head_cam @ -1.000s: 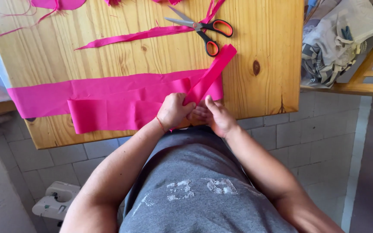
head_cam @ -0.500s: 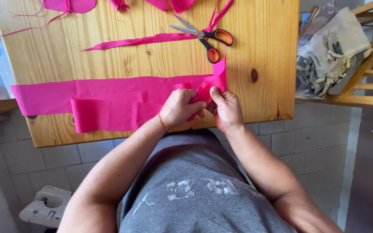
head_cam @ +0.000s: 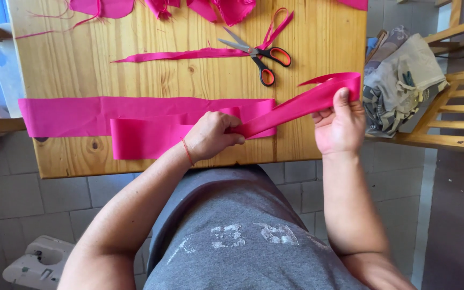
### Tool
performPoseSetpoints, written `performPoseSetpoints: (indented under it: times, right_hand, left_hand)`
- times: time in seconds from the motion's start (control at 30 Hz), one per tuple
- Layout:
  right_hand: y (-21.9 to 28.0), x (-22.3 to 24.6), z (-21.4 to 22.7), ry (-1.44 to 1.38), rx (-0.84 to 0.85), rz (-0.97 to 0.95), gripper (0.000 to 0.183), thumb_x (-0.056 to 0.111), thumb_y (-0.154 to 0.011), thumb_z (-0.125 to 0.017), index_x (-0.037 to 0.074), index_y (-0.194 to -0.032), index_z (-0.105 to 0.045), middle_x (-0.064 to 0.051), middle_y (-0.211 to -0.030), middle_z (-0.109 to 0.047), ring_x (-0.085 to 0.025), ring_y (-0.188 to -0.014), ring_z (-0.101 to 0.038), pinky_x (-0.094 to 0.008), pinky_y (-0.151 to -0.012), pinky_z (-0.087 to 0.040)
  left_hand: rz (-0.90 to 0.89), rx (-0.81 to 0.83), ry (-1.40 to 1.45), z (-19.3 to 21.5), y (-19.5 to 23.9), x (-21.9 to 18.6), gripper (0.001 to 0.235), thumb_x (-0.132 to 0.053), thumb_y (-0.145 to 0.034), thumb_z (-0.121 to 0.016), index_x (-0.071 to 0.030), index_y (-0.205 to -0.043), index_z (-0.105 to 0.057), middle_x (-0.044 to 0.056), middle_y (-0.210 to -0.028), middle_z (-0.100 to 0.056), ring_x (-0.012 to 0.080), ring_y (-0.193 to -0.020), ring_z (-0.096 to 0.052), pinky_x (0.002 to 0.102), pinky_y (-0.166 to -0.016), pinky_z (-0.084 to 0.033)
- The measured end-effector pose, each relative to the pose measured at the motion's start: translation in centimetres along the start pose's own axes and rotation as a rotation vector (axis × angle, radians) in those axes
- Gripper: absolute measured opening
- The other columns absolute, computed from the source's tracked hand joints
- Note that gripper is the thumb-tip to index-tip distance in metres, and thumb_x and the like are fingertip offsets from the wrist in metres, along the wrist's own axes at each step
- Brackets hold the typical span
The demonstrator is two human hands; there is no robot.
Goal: Cutting a strip of pink fabric with scissors and then folding it lengthwise.
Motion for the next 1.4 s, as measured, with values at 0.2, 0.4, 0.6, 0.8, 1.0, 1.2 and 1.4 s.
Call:
performPoseSetpoints:
  times: [0.2, 0.4, 0.6, 0.8, 1.0, 1.2, 1.4]
  right_hand:
    - [-0.1, 2.0, 0.0, -0.033, -0.035, 0.019, 0.01, 0.037, -0.113, -0.085, 0.027, -0.115, -0.083, -0.018, -0.116, -0.092, -0.04, -0.104, -0.095, -0.057, -0.092, -0.085]
    - [-1.9, 1.5, 2.4, -0.044, -0.048, 0.044, 0.012, 0.037, -0.112, -0.087, 0.026, -0.116, -0.083, -0.019, -0.117, -0.092, -0.044, -0.107, -0.095, -0.064, -0.099, -0.084]
    - [-1.9, 1.8, 2.4, -0.059, -0.066, 0.054, 0.013, 0.037, -0.11, -0.091, 0.026, -0.113, -0.084, -0.018, -0.113, -0.092, -0.043, -0.103, -0.096, -0.066, -0.101, -0.084]
    - [-0.3, 3.4, 0.9, -0.069, -0.096, 0.072, 0.014, 0.038, -0.108, -0.092, 0.028, -0.11, -0.084, -0.017, -0.113, -0.093, -0.042, -0.103, -0.097, -0.066, -0.102, -0.085]
    - [-1.1, 4.1, 2.0, -0.102, -0.151, 0.085, 0.015, 0.036, -0.105, -0.096, 0.026, -0.109, -0.086, -0.017, -0.112, -0.094, -0.042, -0.106, -0.098, -0.066, -0.105, -0.086]
    - [-0.9, 4.7, 1.9, -0.117, -0.169, 0.083, 0.017, 0.037, -0.104, -0.096, 0.026, -0.108, -0.084, -0.015, -0.11, -0.094, -0.038, -0.103, -0.098, -0.062, -0.105, -0.086]
    - [-1.0, 6.8, 2.8, -0.145, -0.242, 0.111, 0.032, 0.033, -0.096, -0.1, 0.017, -0.123, -0.092, -0.014, -0.123, -0.096, -0.038, -0.117, -0.095, -0.055, -0.097, -0.081]
  left_hand:
    - [-0.019, -0.148, -0.044, -0.6, 1.4, -0.6, 0.016, -0.03, -0.096, -0.098, -0.021, -0.107, -0.091, 0.006, -0.089, -0.088, 0.0351, -0.097, -0.088, 0.045, -0.086, -0.069]
    - [-0.004, -0.223, 0.008, -0.5, 2.8, -2.3, 0.027, -0.03, -0.092, -0.102, -0.025, -0.114, -0.088, 0.005, -0.099, -0.089, 0.0349, -0.109, -0.087, 0.046, -0.091, -0.069]
    - [0.014, -0.234, 0.016, -0.2, 3.2, -1.6, 0.028, -0.033, -0.089, -0.105, -0.024, -0.111, -0.089, 0.004, -0.096, -0.089, 0.0332, -0.105, -0.088, 0.045, -0.089, -0.069]
    - [0.016, -0.195, 0.045, 1.4, 4.4, -3.0, 0.019, -0.036, -0.096, -0.101, -0.022, -0.092, -0.088, -0.004, -0.071, -0.084, 0.018, -0.075, -0.086, 0.032, -0.077, -0.066]
    - [0.029, -0.123, 0.14, 2.1, 5.9, -2.7, 0.017, -0.028, -0.094, -0.102, -0.017, -0.095, -0.089, 0.0, -0.068, -0.082, 0.0134, -0.07, -0.082, 0.03, -0.076, -0.066]
    - [-0.003, -0.049, -0.019, 3.4, 6.1, -0.1, 0.025, -0.033, -0.089, -0.107, -0.017, -0.097, -0.09, 0.007, -0.076, -0.085, 0.027, -0.078, -0.084, 0.036, -0.077, -0.065]
    - [0.058, 0.059, -0.134, 4.9, 7.8, -0.5, 0.034, -0.031, -0.1, -0.101, -0.014, -0.08, -0.079, -0.003, -0.07, -0.067, 0.0141, -0.065, -0.055, 0.037, -0.065, -0.049]
Point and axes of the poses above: each hand's wrist, its own y-axis away from the middle knuckle, its own z-axis out of the back of the hand, x = y × z, the point moved 2 cm from there along -y, towards the middle knuckle
